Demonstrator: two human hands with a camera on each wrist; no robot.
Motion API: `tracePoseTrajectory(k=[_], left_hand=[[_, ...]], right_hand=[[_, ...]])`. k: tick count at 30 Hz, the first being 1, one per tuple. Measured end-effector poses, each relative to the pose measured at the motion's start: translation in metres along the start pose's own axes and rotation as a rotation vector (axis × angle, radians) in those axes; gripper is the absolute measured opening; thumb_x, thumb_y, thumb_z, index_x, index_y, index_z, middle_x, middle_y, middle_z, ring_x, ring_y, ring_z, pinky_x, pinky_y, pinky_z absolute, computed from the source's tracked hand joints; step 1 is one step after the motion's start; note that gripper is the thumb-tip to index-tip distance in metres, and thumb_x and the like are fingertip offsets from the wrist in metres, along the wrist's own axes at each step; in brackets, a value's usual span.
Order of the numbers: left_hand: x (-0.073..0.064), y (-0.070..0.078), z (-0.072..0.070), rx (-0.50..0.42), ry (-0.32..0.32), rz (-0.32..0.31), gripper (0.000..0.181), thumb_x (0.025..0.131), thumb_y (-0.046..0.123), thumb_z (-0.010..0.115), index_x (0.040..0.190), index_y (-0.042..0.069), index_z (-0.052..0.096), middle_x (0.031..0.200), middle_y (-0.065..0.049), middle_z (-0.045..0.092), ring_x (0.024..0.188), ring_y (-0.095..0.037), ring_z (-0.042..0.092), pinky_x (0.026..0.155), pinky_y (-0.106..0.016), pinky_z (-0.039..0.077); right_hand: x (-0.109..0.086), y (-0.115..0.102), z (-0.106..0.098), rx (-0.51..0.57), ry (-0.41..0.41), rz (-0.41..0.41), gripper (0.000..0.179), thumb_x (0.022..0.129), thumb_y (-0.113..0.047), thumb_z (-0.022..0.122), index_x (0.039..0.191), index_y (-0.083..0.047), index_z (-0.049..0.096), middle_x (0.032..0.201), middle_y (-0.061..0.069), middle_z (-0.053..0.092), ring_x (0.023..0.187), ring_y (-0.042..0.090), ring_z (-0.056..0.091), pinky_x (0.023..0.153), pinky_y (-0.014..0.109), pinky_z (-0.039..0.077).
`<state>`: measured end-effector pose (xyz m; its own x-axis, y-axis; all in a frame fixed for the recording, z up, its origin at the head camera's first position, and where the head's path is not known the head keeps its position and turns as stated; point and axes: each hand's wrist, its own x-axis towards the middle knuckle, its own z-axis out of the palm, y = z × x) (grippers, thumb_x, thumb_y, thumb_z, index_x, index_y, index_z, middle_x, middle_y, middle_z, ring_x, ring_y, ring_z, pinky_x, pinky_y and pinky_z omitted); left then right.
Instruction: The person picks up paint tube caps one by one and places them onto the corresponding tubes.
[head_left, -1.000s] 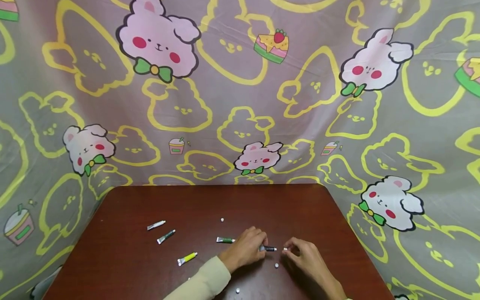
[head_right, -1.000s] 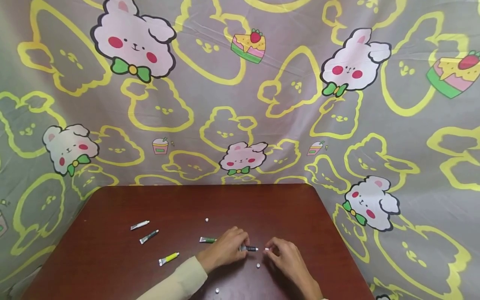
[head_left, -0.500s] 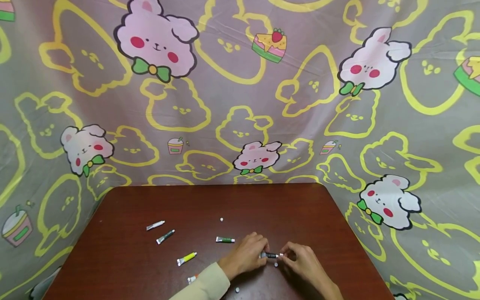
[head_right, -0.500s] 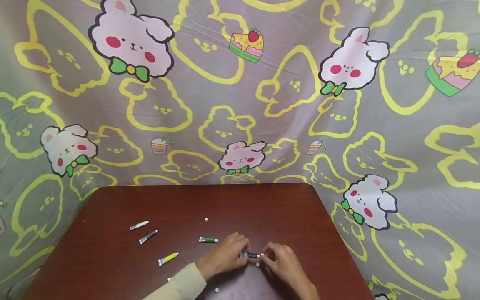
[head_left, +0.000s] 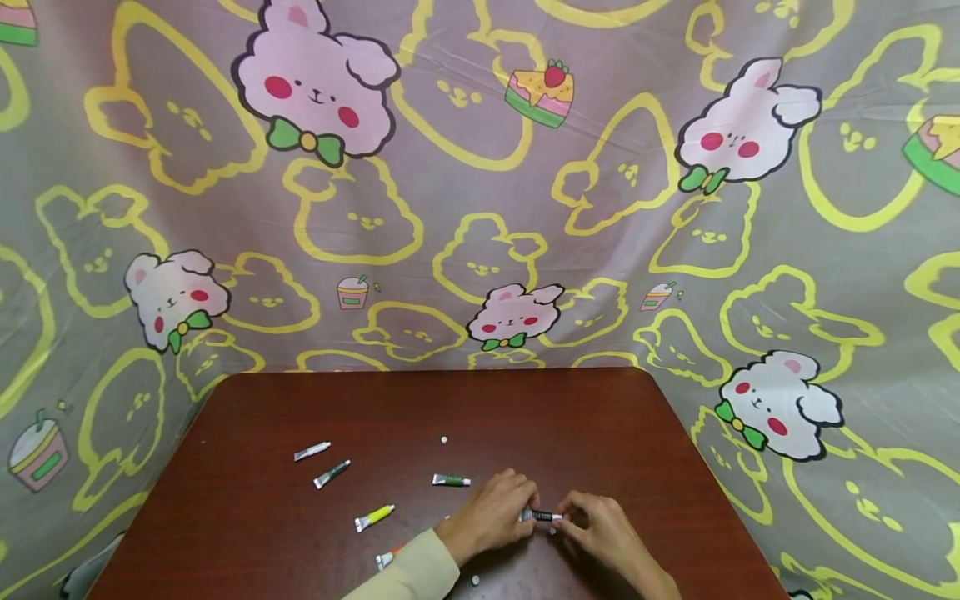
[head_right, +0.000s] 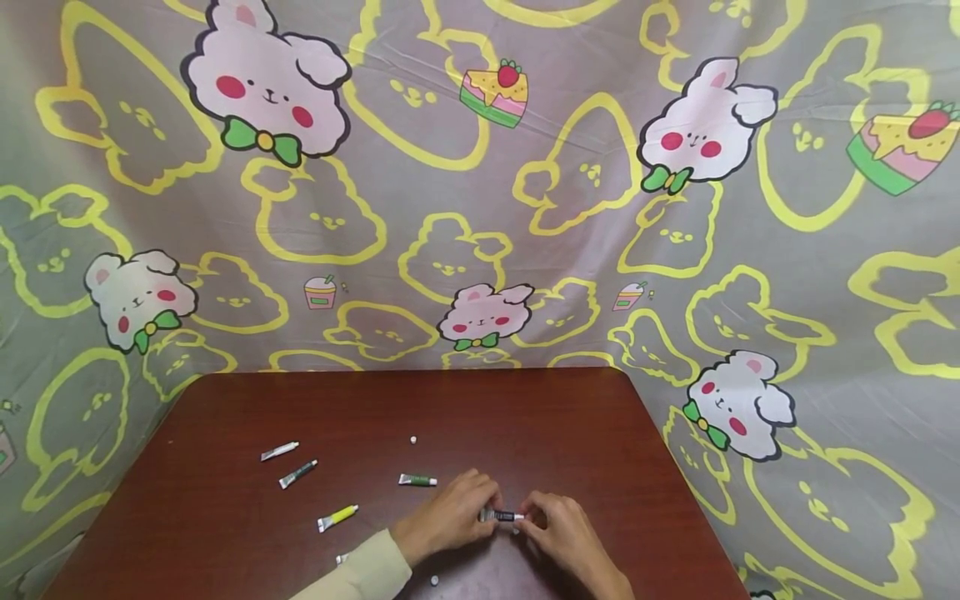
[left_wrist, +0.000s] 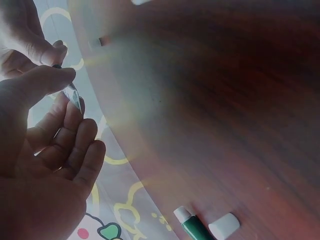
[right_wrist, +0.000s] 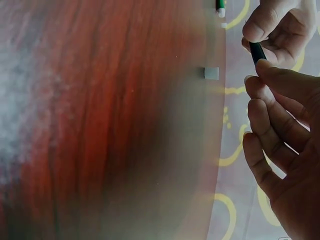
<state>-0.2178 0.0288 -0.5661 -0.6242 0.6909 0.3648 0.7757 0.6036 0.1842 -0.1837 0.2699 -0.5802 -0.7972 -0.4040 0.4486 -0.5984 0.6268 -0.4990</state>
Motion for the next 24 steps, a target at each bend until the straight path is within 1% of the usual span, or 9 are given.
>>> tracePoseTrajectory(k=[5,10,13,15,17,20,22,24], left_hand=[[-0.0011,0.0000,-0.0020,0.015,-0.005,0.017,0.023,0.086,0.029,0.089,0.098,0.021,0.071,0.092,0.013,0.068,0.087,-0.004,0.057,0.081,-0.020,0.048],[-0.0032,0.0008,-0.0027,0.037,0.014,0.058,0.024,0.087,0.029,0.089,0.101,0.021,0.071,0.095,0.012,0.068,0.089,-0.005,0.058,0.083,-0.021,0.048],[-0.0047,0.0015,-0.0017,0.035,0.029,0.069,0.025,0.086,0.029,0.090,0.102,0.021,0.071,0.096,0.013,0.068,0.089,-0.004,0.057,0.082,-0.020,0.048],[-0.0055,0.0020,-0.0009,0.027,0.040,0.074,0.026,0.086,0.029,0.090,0.101,0.021,0.071,0.096,0.013,0.068,0.089,-0.004,0.057,0.083,-0.020,0.048],[-0.0060,0.0023,0.0000,0.018,0.054,0.080,0.026,0.085,0.029,0.090,0.101,0.021,0.071,0.096,0.012,0.069,0.090,-0.004,0.057,0.084,-0.021,0.048],[-0.0063,0.0025,0.0011,0.005,0.075,0.083,0.027,0.085,0.029,0.090,0.101,0.021,0.070,0.095,0.012,0.069,0.089,-0.004,0.057,0.084,-0.021,0.048],[-0.0064,0.0023,0.0019,0.003,0.090,0.082,0.027,0.084,0.028,0.090,0.100,0.021,0.070,0.095,0.012,0.069,0.089,-0.005,0.057,0.084,-0.021,0.049],[-0.0065,0.0021,0.0025,-0.001,0.099,0.078,0.026,0.084,0.029,0.089,0.100,0.021,0.070,0.094,0.012,0.069,0.089,-0.005,0.057,0.085,-0.022,0.049]], right_hand=[[-0.0023,0.0001,0.0012,0.029,-0.012,-0.031,0.017,0.089,-0.008,0.088,0.093,-0.016,0.074,0.084,-0.008,0.074,0.076,-0.007,0.064,0.062,0.020,0.054],[-0.0052,0.0004,0.0007,0.053,-0.057,0.004,0.010,0.098,-0.016,0.080,0.093,-0.021,0.074,0.084,-0.013,0.072,0.076,-0.010,0.058,0.062,0.020,0.051],[-0.0068,0.0009,0.0013,0.066,-0.066,0.016,0.014,0.102,-0.015,0.075,0.090,-0.023,0.072,0.081,-0.016,0.069,0.074,-0.011,0.053,0.061,0.019,0.047],[-0.0073,0.0007,0.0024,0.050,-0.044,-0.003,0.020,0.102,-0.012,0.074,0.086,-0.023,0.069,0.077,-0.017,0.063,0.071,-0.012,0.048,0.059,0.017,0.044],[-0.0072,0.0008,0.0040,0.024,-0.004,-0.032,0.024,0.100,-0.007,0.075,0.083,-0.022,0.066,0.075,-0.018,0.059,0.070,-0.012,0.046,0.059,0.015,0.042],[-0.0064,-0.0001,0.0060,0.023,0.048,-0.045,0.023,0.098,-0.004,0.076,0.086,-0.023,0.068,0.076,-0.016,0.063,0.072,-0.011,0.051,0.062,0.013,0.045],[-0.0060,-0.0008,0.0066,0.061,0.060,-0.031,0.019,0.099,-0.004,0.076,0.094,-0.022,0.071,0.081,-0.012,0.070,0.075,-0.009,0.059,0.064,0.015,0.050],[-0.0059,-0.0019,0.0064,0.109,0.063,-0.015,0.016,0.099,-0.005,0.077,0.099,-0.020,0.072,0.084,-0.009,0.075,0.078,-0.007,0.064,0.065,0.018,0.054]])
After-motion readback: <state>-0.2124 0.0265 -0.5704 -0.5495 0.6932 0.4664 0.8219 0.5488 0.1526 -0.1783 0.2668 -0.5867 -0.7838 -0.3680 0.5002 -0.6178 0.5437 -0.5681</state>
